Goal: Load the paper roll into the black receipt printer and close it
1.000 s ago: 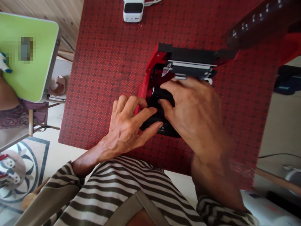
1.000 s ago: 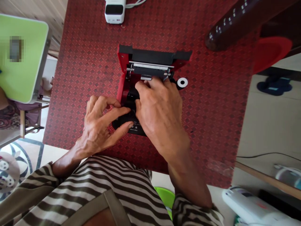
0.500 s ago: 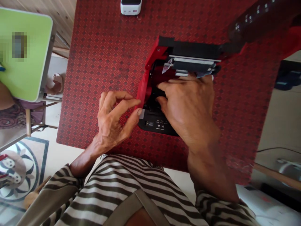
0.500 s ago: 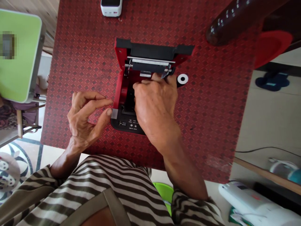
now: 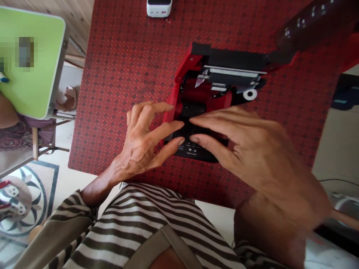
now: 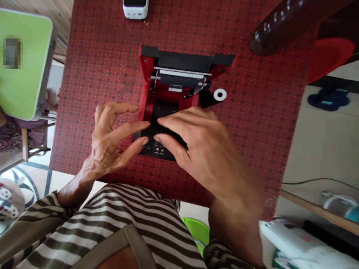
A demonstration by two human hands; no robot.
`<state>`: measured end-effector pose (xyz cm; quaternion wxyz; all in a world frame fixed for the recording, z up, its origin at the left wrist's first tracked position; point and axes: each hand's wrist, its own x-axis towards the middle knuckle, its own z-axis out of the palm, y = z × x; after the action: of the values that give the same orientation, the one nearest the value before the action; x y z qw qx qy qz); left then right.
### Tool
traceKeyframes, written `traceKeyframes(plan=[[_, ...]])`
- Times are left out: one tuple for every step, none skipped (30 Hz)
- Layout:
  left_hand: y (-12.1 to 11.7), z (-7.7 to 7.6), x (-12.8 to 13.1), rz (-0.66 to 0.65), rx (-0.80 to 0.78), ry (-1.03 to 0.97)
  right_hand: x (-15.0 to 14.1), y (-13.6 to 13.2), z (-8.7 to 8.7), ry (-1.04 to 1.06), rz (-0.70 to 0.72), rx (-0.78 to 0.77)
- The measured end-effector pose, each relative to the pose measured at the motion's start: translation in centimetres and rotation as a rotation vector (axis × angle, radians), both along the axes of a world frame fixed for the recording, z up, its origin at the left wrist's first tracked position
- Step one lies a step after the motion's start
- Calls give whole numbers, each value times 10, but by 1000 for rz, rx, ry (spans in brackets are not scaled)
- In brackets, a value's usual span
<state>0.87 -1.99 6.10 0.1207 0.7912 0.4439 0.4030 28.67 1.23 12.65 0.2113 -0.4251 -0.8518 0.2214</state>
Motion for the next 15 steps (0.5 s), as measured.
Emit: traceKeyframes(plan=[[1,-2,0,-19,-17,-18,3,-3,0,-2,16,-11],[2,-3,0,-31,-27,-32,5,-4,0,-5,28,-22],[2,-3,1,-38,-24,-36,6,-6,-1,-6,38,-34],[2,-3,1,-40,-4,-30,6,-7,-2,-1,40,-41],[1,-1,2,-38,18,-13,5,-7,-2,11,34,-40],[0,2,3,-31,31,9,4,-8,-3,21,25,-35],[-1,5,4,-22,29,33,2,-9,-3,30,13,-27],[-3,7,5,-15,15,53,0,-9,-2,33,0,-21],[-4,10,6,-9,0,67,-2,-10,-1,32,-12,-16],[-5,12,8,-4,-7,72,-4,-11,0,26,-26,-13],[-5,14,9,0,-3,72,-5,-13,1,17,-37,-7],[-5,14,11,3,6,66,-6,-14,1,9,-48,3],[-5,15,13,6,21,58,-7,-16,1,0,-57,16],[-5,14,14,6,42,50,-7,-17,1,-11,-66,30],[-4,14,16,9,62,47,-7,-19,0,-24,-73,43]])
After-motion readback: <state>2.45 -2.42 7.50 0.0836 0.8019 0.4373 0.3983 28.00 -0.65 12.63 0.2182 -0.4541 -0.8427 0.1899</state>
